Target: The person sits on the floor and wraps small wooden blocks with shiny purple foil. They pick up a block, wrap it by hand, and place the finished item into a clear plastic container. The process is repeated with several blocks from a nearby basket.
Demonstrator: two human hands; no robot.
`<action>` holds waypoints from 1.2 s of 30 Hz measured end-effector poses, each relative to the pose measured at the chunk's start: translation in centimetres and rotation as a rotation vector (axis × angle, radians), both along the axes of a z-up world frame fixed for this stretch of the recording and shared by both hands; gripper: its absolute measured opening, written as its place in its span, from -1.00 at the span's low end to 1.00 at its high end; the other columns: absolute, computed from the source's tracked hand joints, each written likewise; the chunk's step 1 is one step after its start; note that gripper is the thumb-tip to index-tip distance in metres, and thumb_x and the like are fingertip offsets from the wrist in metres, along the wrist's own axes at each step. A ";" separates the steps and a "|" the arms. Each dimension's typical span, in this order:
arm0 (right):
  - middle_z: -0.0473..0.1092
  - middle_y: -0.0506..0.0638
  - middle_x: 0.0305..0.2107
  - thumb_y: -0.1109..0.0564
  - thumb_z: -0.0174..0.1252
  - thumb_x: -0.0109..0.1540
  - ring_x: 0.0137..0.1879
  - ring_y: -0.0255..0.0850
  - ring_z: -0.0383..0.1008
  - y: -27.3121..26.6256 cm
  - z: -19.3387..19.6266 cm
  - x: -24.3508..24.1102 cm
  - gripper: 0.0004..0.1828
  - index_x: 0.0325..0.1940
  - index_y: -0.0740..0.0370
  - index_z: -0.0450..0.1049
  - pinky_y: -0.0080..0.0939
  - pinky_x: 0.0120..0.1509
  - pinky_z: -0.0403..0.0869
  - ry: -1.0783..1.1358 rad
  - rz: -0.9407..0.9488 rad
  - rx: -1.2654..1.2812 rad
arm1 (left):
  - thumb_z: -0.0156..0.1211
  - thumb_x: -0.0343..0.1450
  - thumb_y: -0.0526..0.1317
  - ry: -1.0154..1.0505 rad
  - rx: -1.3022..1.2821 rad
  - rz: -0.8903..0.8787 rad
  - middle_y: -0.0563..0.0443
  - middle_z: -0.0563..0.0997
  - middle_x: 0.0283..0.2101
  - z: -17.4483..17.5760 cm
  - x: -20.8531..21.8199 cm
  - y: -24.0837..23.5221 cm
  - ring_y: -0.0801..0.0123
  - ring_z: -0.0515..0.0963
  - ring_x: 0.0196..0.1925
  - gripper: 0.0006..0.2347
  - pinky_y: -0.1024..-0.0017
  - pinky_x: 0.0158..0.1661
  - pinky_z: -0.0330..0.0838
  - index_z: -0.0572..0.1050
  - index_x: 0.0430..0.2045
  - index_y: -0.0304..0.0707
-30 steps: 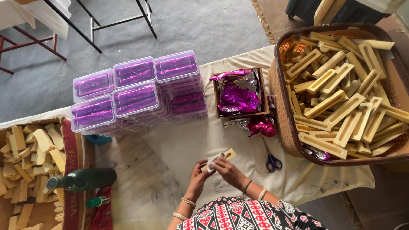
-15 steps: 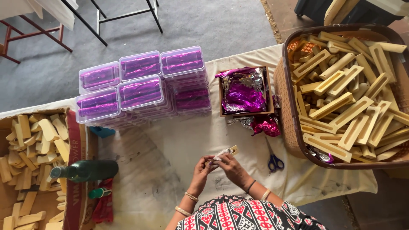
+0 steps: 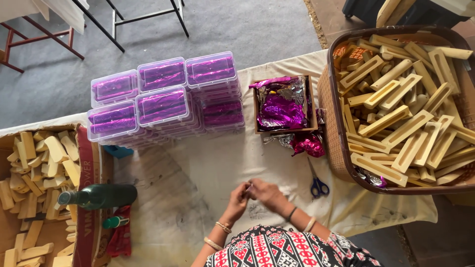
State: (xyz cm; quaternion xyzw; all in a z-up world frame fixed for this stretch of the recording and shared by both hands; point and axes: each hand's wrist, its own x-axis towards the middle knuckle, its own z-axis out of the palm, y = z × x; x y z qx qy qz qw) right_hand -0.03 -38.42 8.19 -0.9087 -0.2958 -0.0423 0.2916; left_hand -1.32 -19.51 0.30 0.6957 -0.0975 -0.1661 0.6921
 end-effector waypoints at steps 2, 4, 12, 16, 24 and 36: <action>0.51 0.11 -0.32 -0.02 0.05 0.37 -0.23 0.00 0.56 0.0 -0.5 0.1 -0.72 -0.08 0.27 0.43 -0.03 -0.22 0.51 0.220 -0.005 0.089 | 0.07 0.53 -0.39 0.089 -0.068 0.006 0.01 0.63 -0.30 1.0 -0.3 0.0 0.43 0.66 -0.21 -0.92 0.46 -0.16 0.60 0.43 -0.14 -0.40; 0.55 0.04 -0.46 -0.12 0.03 0.43 -0.28 -0.02 0.57 -0.4 0.7 0.7 -0.65 -0.10 0.25 0.42 -0.05 -0.24 0.48 0.437 -0.005 0.179 | 0.04 0.54 -0.38 0.176 -0.135 0.015 0.05 0.64 -0.30 1.7 -0.3 0.3 0.45 0.68 -0.23 -0.96 0.47 -0.17 0.63 0.41 -0.20 -0.38; 0.36 -0.04 -0.64 -0.30 0.02 0.38 -0.63 -0.33 0.34 -5.0 -1.3 -0.2 -0.46 -0.27 0.25 0.48 -0.21 -0.53 0.36 1.343 -0.030 0.154 | 0.15 0.47 -0.45 0.152 -0.040 -0.018 0.00 0.61 -0.27 1.8 -0.7 2.5 0.45 0.64 -0.25 -0.91 0.46 -0.22 0.61 0.43 -0.21 -0.36; 0.39 -0.01 -0.66 -0.34 0.00 0.39 -0.56 -0.35 0.34 -6.5 -4.1 0.2 -0.36 -0.37 0.28 0.52 -0.19 -0.41 0.38 0.985 -0.015 0.032 | 0.17 0.46 -0.45 0.201 -0.097 0.044 0.00 0.60 -0.28 -1.6 -0.1 3.6 0.47 0.61 -0.26 -0.90 0.45 -0.25 0.58 0.42 -0.22 -0.34; 0.47 0.13 -0.40 -0.27 0.02 0.36 -0.24 0.15 0.46 -9.7 -4.1 1.0 -0.50 -0.24 0.23 0.49 0.09 -0.15 0.44 0.541 -0.504 0.053 | 0.18 0.45 -0.46 0.132 -0.104 0.345 -0.04 0.63 -0.19 -3.7 3.6 5.6 0.44 0.64 -0.26 -0.92 0.46 -0.16 0.59 0.45 -0.27 -0.33; 0.19 0.15 0.19 -0.18 0.13 0.22 0.23 0.16 0.18 -8.2 -6.9 0.3 -0.42 0.33 -0.13 0.30 0.23 0.30 0.19 0.183 -0.551 -0.216 | 0.21 0.27 -0.56 -0.407 0.630 0.196 -0.11 0.48 0.00 -2.1 5.6 6.1 -0.03 0.44 0.07 -0.83 0.17 0.03 0.44 0.49 -0.42 -0.29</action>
